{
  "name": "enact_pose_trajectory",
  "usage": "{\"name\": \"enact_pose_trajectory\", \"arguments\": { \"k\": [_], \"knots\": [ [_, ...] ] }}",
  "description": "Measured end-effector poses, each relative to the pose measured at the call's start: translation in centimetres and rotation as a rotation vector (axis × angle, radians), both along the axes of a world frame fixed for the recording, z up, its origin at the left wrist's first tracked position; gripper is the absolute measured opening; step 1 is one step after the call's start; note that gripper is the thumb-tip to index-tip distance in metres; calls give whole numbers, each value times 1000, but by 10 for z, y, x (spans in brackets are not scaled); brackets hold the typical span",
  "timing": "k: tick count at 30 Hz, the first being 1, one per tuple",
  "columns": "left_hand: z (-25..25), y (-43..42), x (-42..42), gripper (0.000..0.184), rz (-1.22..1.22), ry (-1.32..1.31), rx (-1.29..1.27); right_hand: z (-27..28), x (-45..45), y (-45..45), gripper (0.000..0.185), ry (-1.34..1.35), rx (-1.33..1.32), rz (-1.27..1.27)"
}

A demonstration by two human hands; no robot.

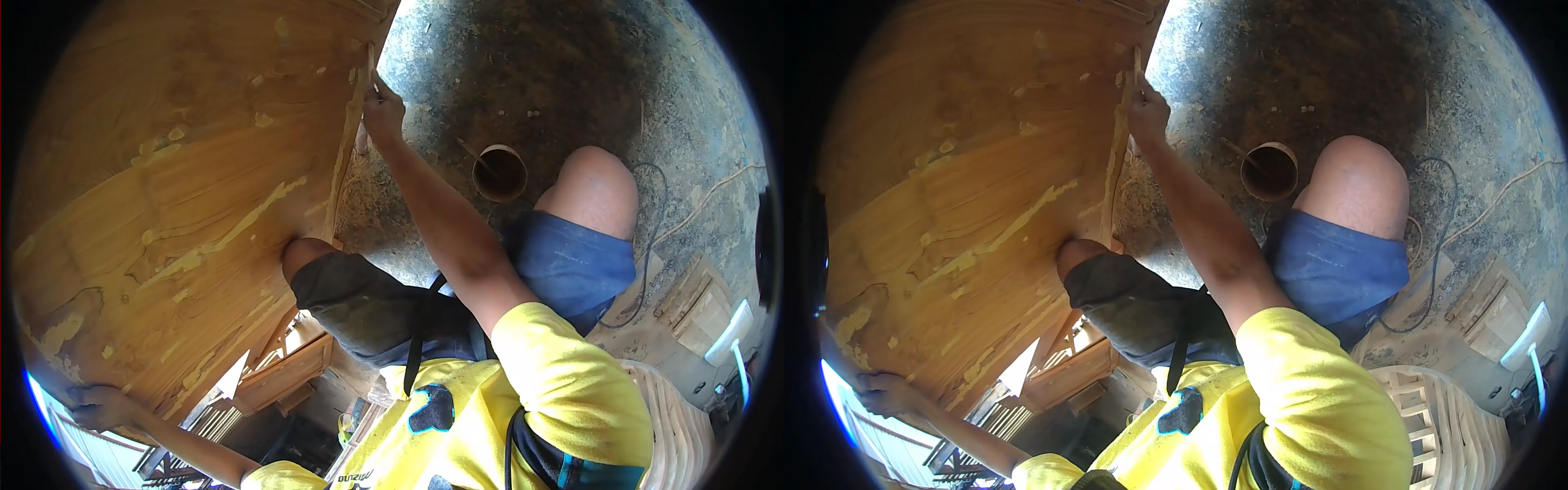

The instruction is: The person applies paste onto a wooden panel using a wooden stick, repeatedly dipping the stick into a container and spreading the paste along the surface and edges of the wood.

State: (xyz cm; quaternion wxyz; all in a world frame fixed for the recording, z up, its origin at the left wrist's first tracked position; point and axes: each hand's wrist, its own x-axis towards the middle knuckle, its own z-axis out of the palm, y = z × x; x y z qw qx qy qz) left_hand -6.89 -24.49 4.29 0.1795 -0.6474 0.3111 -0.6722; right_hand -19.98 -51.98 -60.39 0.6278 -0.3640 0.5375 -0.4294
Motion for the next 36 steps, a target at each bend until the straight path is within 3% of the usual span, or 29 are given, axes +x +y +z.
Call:
{"name": "enact_pose_trajectory", "arguments": {
  "k": [3, 7, 8, 16, 21, 26, 29, 33, 36],
  "knots": [
    [12, 17, 20, 73, 33, 8, -71, -3, -13, 13, 33, 153, -148, -42],
    [17, 22, 22, 74, 92, 75, -86, 3, -38, -11, 33, 257, -104, 44],
    [15, 20, 21, 74, 101, 44, -102, 5, -40, -22, 33, 131, -59, 20],
    [7, 11, 11, 75, 84, -14, -66, 11, -46, -23, 35, 83, 101, 249],
    [15, 19, 20, 72, 68, -18, -52, 15, -43, 1, 39, -145, 157, 198],
    [11, 16, 21, 69, 51, -65, -45, 12, -43, 24, 39, -98, 30, 172],
    [10, 12, 17, 68, 42, -93, -25, 16, -57, 22, 38, -57, 147, 298],
    [-8, -7, -9, 77, 74, 81, -69, 13, -61, 9, 39, -368, 229, 175],
    [-8, -8, -8, 76, 59, -6, -29, 20, -59, -1, 40, -482, 293, 156]
  ]
}}
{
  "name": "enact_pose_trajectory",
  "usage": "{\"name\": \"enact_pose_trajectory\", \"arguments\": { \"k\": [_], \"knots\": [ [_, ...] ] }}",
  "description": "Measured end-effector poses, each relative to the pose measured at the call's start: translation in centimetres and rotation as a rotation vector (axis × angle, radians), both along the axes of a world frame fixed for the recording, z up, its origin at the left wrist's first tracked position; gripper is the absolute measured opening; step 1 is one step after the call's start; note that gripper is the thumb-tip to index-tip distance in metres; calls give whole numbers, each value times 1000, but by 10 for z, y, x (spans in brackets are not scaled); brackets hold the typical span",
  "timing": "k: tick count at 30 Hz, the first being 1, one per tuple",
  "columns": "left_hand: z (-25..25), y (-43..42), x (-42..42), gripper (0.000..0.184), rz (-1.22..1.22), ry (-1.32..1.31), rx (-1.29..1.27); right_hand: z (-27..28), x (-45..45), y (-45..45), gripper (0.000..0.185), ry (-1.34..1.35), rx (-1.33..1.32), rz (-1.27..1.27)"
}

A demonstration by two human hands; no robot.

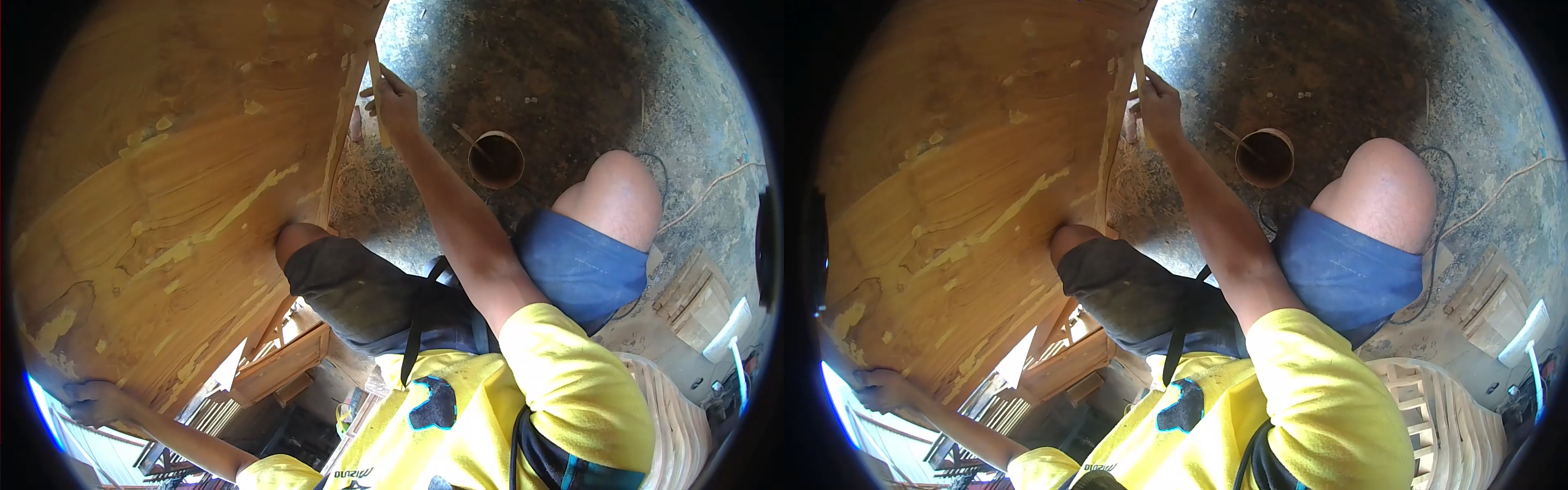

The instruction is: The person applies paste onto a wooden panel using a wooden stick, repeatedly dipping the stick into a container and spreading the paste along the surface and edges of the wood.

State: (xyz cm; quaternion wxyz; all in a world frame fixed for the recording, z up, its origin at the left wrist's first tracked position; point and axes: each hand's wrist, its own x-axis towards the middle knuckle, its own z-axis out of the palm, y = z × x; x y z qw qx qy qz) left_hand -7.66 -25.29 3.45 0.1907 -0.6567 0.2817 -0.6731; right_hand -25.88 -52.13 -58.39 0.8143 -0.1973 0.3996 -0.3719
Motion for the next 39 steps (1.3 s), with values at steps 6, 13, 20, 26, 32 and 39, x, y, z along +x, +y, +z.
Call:
{"name": "enact_pose_trajectory", "arguments": {
  "k": [6, 13, 20, 26, 32, 39],
  "knots": [
    [8, 6, 6, 70, 30, -21, -35, -8, 18, -11, 39, -4, -43, -100],
    [16, 7, 14, 73, -26, -50, 33, -35, 52, 5, 43, 184, -277, -110],
    [27, 18, 29, 79, -109, -67, 111, -20, 13, 5, 36, 526, -310, 50],
    [41, 26, 35, 81, -161, -71, 175, -20, 13, -22, 37, 540, -428, -4],
    [38, 19, 33, 80, -157, -63, 194, -16, 21, 8, 37, 415, -331, 19],
    [21, 11, 20, 79, -116, -9, 85, -12, 20, 34, 41, 395, -382, 68]
  ]
}}
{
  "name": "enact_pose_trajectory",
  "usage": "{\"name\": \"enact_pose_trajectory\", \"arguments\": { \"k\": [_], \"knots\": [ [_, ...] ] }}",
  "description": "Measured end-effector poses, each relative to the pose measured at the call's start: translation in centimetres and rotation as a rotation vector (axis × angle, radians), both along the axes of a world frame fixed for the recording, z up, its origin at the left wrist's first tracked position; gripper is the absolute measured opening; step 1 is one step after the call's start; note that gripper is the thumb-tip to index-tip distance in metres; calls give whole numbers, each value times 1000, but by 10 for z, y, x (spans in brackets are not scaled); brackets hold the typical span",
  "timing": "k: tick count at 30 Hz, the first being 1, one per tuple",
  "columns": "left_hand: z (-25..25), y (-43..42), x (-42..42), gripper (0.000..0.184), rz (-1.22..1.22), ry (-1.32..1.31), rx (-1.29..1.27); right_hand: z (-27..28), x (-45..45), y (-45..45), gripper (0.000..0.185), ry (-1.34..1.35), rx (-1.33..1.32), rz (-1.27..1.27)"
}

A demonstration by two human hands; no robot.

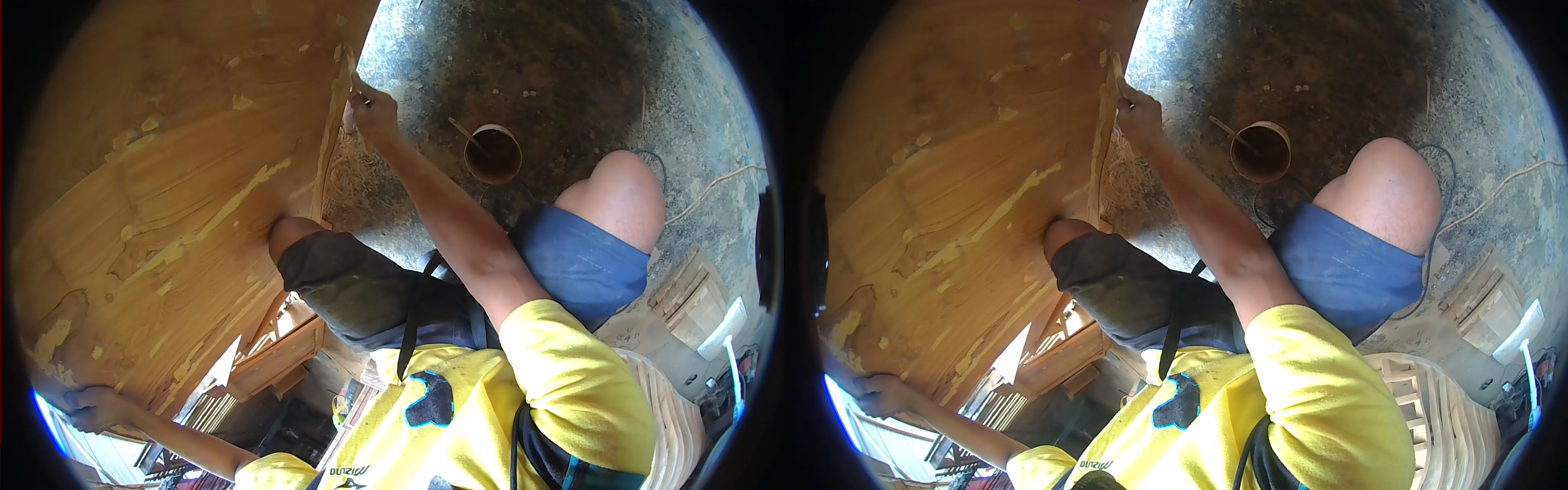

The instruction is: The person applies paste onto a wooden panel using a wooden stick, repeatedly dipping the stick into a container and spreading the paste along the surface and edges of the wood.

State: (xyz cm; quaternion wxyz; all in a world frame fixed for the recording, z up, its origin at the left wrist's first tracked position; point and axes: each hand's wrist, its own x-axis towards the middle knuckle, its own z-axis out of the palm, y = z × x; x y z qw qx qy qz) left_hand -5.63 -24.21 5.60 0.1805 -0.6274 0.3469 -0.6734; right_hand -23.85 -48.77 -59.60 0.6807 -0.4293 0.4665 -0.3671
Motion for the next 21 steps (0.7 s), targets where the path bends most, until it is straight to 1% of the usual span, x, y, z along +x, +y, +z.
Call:
{"name": "enact_pose_trajectory", "arguments": {
  "k": [1, 2, 3, 4, 5, 6, 8, 10, 12, 13, 14, 17, 19, 21],
  "knots": [
    [6, 8, 7, 79, 41, -9, -11, -1, -1, 3, 41, 21, -29, 1],
    [16, 17, 18, 75, 42, -89, 54, -4, -2, 3, 43, 5, -18, 27],
    [15, 17, 18, 73, 39, -131, 86, 1, -9, 0, 43, 1, -20, 19],
    [10, 10, 11, 70, 36, -175, 117, 6, -20, -2, 42, -43, 99, 105],
    [2, 6, 2, 69, 75, -125, 34, 12, -30, -5, 42, -87, 218, 191],
    [-7, -2, -5, 68, 113, -74, -50, 9, -31, -5, 42, -92, 215, 185],
    [-7, -2, -3, 68, 101, -76, -68, 2, -30, -3, 39, -345, 341, -19],
    [-14, -11, -14, 68, 96, -80, -79, 4, -33, -7, 38, -404, 384, -16],
    [-30, -25, -38, 75, 166, 91, -115, 6, -34, -11, 38, -459, 430, -13],
    [-29, -24, -35, 75, 168, 90, -114, 6, -33, -14, 37, -484, 468, -11],
    [-27, -21, -30, 71, 105, 27, -90, 6, -31, -17, 37, -509, 506, -8],
    [-5, -1, -3, 69, 36, -70, -26, -2, -23, -24, 37, -562, 583, -27],
    [0, 2, -1, 69, 28, -100, 17, -8, -18, -27, 37, -578, 608, -17],
    [-1, 2, -1, 69, 66, -90, -44, -12, -16, -27, 37, -605, 654, -8]
  ]
}}
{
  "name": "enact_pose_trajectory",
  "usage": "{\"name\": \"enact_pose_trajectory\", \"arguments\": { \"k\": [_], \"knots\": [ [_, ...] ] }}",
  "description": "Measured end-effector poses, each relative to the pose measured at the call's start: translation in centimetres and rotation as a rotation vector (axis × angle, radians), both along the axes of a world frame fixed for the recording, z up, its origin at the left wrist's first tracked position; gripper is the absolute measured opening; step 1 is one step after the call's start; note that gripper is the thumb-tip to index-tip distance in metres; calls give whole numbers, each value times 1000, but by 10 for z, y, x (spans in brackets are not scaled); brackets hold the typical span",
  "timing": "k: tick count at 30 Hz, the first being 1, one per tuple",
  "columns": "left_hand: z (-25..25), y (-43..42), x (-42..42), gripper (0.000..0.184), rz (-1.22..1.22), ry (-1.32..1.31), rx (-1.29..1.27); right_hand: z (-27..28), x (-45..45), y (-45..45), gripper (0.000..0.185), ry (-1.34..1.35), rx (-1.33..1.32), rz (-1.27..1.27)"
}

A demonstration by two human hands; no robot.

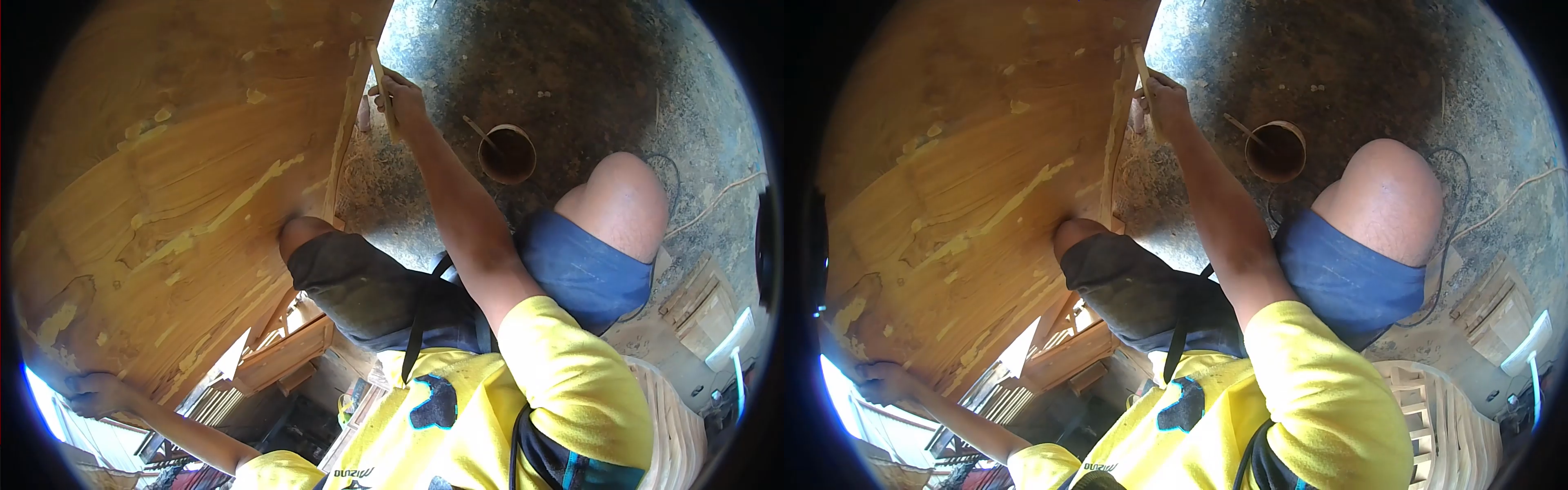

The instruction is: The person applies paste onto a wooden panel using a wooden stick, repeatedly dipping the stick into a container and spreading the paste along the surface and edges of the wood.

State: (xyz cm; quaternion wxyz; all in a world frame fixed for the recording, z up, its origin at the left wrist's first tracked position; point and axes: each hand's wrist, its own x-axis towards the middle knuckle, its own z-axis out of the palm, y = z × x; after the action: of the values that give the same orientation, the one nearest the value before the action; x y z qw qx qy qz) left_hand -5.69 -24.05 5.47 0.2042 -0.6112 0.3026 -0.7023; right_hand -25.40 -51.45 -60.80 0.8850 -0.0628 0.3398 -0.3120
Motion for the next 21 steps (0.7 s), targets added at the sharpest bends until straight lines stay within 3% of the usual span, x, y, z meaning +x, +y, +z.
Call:
{"name": "enact_pose_trajectory", "arguments": {
  "k": [10, 12, 17, 21],
  "knots": [
    [-14, -23, -16, 69, -77, 68, 67, -4, 34, 27, 40, 342, -312, -155],
    [-18, -28, -21, 69, -98, 82, 87, -9, 41, 32, 40, 748, -739, -195],
    [-48, -55, -54, 69, -243, 182, 174, -9, 44, 29, 42, 844, -756, -76],
    [-33, -40, -38, 69, -191, 187, 115, -10, 33, 27, 41, 892, -792, 4]
  ]
}}
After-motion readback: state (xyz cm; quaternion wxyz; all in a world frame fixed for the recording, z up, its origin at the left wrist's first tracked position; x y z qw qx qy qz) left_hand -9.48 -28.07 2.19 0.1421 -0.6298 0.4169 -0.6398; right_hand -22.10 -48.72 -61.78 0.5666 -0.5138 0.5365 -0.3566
